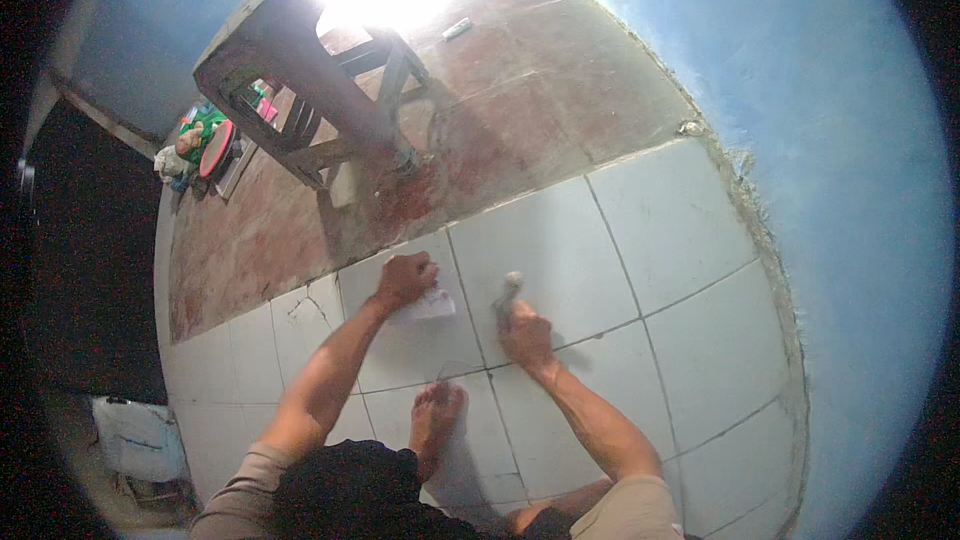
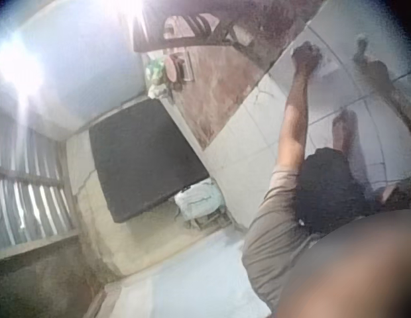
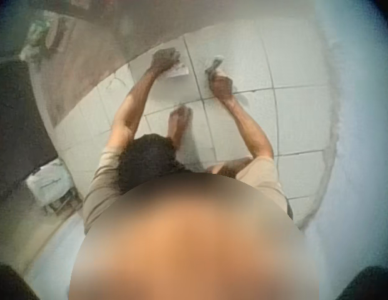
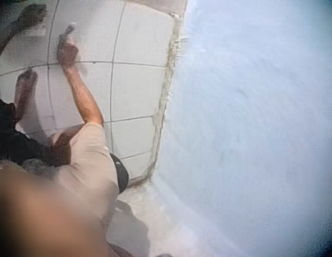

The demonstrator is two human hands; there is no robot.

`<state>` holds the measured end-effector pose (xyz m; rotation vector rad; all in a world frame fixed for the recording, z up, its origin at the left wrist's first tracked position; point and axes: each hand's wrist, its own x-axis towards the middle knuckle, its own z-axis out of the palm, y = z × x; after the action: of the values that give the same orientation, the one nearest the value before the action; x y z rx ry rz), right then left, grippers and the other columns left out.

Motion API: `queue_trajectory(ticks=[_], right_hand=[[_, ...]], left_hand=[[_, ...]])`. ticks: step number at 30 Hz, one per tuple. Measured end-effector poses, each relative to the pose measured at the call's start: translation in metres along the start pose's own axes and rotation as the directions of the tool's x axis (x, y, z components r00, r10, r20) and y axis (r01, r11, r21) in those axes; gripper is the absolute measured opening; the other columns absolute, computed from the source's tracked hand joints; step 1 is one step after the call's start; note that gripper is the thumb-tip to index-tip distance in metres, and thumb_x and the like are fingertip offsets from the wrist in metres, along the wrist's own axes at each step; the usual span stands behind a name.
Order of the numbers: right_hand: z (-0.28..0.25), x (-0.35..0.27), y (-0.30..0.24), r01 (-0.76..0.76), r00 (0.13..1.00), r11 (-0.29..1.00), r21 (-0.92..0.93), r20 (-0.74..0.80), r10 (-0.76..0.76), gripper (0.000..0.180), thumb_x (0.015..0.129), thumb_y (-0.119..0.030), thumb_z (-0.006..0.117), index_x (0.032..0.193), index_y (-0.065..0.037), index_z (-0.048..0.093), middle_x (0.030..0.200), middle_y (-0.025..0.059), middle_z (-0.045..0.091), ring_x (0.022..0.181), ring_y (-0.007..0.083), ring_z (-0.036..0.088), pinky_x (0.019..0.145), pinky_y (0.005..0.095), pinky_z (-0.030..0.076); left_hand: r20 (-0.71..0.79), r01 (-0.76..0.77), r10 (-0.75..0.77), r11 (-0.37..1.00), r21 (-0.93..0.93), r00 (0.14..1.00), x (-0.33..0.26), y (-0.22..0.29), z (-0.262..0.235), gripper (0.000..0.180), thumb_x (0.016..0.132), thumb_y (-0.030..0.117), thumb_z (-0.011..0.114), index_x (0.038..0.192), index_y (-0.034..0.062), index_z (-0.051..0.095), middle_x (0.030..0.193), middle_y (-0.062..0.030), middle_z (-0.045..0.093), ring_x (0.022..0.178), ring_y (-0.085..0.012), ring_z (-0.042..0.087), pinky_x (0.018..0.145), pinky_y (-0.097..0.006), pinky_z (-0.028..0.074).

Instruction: The person applies grout to the gaps between floor tiles using a grout float and a smaller tool. They spread the material into the joints and smooth the surface while sitting on the floor.

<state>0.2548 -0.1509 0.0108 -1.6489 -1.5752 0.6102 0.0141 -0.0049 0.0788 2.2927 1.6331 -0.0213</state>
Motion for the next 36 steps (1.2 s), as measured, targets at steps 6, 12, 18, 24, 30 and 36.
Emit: queue_trajectory(ticks=[6, 12, 18, 24, 30, 36], right_hand=[[-0.001, 0.005, 0.002, -0.074, 0.997, 0.997, 0.002, -0.015, 0.074, 0.027, 0.094, -0.025, 0.065, 0.08, -0.002, 0.058, 0.067, 0.0215, 0.06, 0.064, 0.0436, 0.063, 0.055, 0.0524, 0.049], [-0.009, 0.023, -0.011, -0.206, 0.968, 0.977, 0.052, -0.135, 0.211, 0.027, 0.095, -0.02, 0.061, 0.077, 0.0, 0.059, 0.071, 0.0203, 0.06, 0.058, 0.0388, 0.059, 0.057, 0.0509, 0.046], [0.008, 0.005, -0.002, -0.101, 0.99, 0.995, -0.022, -0.102, 0.098, 0.03, 0.096, -0.024, 0.064, 0.079, 0.001, 0.061, 0.073, 0.023, 0.061, 0.064, 0.0397, 0.063, 0.059, 0.0483, 0.048], [0.012, 0.001, -0.019, -0.144, 0.972, 0.987, -0.073, -0.196, 0.127, 0.02, 0.094, -0.02, 0.063, 0.091, -0.001, 0.064, 0.078, 0.0226, 0.063, 0.07, 0.0438, 0.064, 0.062, 0.051, 0.049], [-0.001, 0.02, -0.002, -0.256, 0.951, 0.955, -0.149, -0.214, 0.222, 0.021, 0.094, -0.02, 0.066, 0.089, 0.001, 0.065, 0.074, 0.0199, 0.065, 0.065, 0.0359, 0.065, 0.06, 0.0442, 0.05], [0.033, 0.005, -0.019, -0.143, 0.979, 0.988, -0.052, -0.156, 0.133, 0.017, 0.092, -0.018, 0.068, 0.094, -0.001, 0.068, 0.075, 0.0179, 0.068, 0.068, 0.0355, 0.067, 0.062, 0.0443, 0.051]], left_hand=[[0.045, 0.109, -0.109, 0.994, 0.003, 0.993, -0.021, -0.011, -0.035, 0.04, 0.092, 0.043, 0.057, 0.109, 0.0085, 0.067, 0.087, -0.0209, 0.072, 0.085, -0.0419, 0.069, 0.082, -0.052, 0.053], [-0.13, -0.151, 0.217, 0.907, 0.394, 0.967, -0.028, -0.115, 0.034, 0.047, 0.1, 0.035, 0.053, 0.138, 0.0086, 0.053, 0.089, -0.0199, 0.074, 0.088, -0.0383, 0.071, 0.089, -0.057, 0.049], [-0.273, 0.054, -0.114, 0.975, -0.216, 0.955, -0.019, -0.054, 0.039, 0.047, 0.099, 0.031, 0.053, 0.14, 0.0085, 0.052, 0.081, -0.0151, 0.072, 0.078, -0.0334, 0.07, 0.084, -0.047, 0.048], [-0.545, -0.029, -0.092, 0.977, -0.21, 0.833, -0.026, -0.068, 0.062, 0.036, 0.096, 0.028, 0.055, 0.126, 0.0087, 0.062, 0.066, -0.0095, 0.063, 0.066, -0.0308, 0.063, 0.08, -0.047, 0.047], [-0.534, -0.032, -0.091, 0.976, -0.216, 0.84, -0.027, -0.07, 0.059, 0.032, 0.096, 0.027, 0.057, 0.12, 0.008, 0.064, 0.068, -0.0105, 0.064, 0.07, -0.0299, 0.065, 0.08, -0.045, 0.047], [-0.548, -0.073, -0.079, 0.966, -0.249, 0.833, -0.026, -0.073, 0.06, 0.03, 0.096, 0.027, 0.057, 0.116, 0.0078, 0.066, 0.069, -0.011, 0.064, 0.072, -0.0293, 0.065, 0.079, -0.045, 0.046]])
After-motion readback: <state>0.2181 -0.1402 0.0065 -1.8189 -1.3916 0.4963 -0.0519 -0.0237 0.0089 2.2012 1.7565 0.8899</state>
